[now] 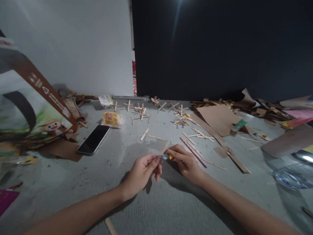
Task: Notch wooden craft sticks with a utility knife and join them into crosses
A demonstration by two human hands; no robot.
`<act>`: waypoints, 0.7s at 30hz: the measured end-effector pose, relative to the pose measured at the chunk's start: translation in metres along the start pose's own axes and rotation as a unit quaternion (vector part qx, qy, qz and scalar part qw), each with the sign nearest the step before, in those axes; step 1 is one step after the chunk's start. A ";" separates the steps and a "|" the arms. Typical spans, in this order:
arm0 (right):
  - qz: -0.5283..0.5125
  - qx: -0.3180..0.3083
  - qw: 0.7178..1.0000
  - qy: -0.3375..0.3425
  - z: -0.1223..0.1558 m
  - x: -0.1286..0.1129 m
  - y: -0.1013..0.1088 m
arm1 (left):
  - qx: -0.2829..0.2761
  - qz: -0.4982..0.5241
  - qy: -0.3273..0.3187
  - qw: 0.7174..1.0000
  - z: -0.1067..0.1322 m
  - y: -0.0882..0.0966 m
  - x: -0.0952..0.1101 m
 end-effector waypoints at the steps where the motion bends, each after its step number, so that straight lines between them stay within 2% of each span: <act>1: -0.002 0.000 1.000 -0.001 0.000 0.000 0.000 | -0.001 0.000 -0.001 1.000 -0.001 0.000 -0.001; 11: -0.047 -0.018 0.999 -0.007 0.005 0.004 -0.001 | -0.022 -0.010 0.001 1.000 -0.001 0.001 -0.002; 21: -0.041 -0.024 0.999 0.011 0.004 0.001 -0.001 | -0.037 -0.059 -0.031 0.997 0.001 0.002 -0.002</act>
Point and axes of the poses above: each hand's wrist, its own z-axis away from the middle knuckle, its own y-axis out of the back of the hand, x = y × z, the point moved 6 cm from there along -z, towards the middle knuckle, and after that the axes turned 13 degrees about x, right-handed, at the moved point
